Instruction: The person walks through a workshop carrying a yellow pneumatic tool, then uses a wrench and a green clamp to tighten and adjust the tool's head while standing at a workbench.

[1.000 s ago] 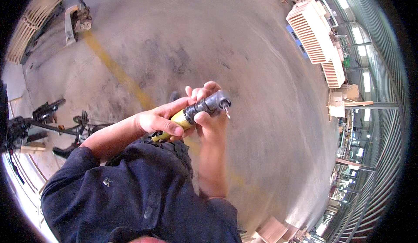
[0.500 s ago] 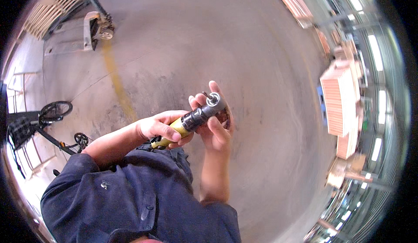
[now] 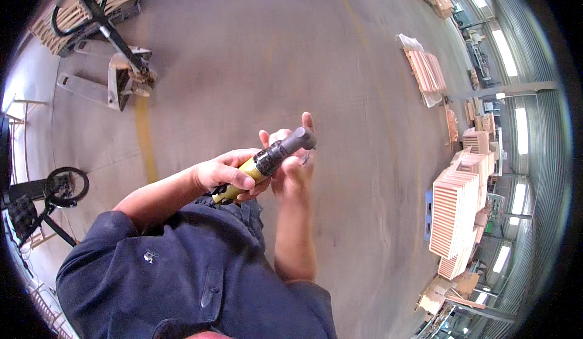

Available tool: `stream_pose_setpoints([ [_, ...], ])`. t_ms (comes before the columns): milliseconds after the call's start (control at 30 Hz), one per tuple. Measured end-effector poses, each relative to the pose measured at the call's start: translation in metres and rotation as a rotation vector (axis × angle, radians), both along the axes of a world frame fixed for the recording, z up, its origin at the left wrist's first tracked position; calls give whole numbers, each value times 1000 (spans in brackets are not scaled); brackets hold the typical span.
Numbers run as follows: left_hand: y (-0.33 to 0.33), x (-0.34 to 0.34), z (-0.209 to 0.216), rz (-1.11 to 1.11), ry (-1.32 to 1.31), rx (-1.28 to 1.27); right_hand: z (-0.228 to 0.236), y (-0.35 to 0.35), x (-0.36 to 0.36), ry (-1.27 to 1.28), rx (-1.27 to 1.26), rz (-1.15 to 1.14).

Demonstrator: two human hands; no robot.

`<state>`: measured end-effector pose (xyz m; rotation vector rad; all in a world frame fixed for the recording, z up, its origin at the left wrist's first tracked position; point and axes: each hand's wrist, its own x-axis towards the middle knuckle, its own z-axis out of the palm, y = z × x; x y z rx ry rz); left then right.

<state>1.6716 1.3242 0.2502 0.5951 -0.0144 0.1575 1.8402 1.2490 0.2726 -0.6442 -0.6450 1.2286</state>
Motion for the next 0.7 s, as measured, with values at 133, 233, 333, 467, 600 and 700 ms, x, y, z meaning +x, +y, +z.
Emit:
stream_pose_setpoints([
  [133,109,40,-6,48,6,-7,5,113,33,171,-111,29],
  [233,199,74,-7,97,20,37,-11,206,80,82,-95,111],
  [333,294,114,-10,142,18,63,-17,319,125,121,-19,214],
  [467,419,148,5,168,87,86,-8,449,164,274,-39,336],
  [600,531,177,18,234,90,-6,-10,584,193,61,47,320],
  [700,620,190,15,294,50,-22,8,676,198,279,15,433],
])
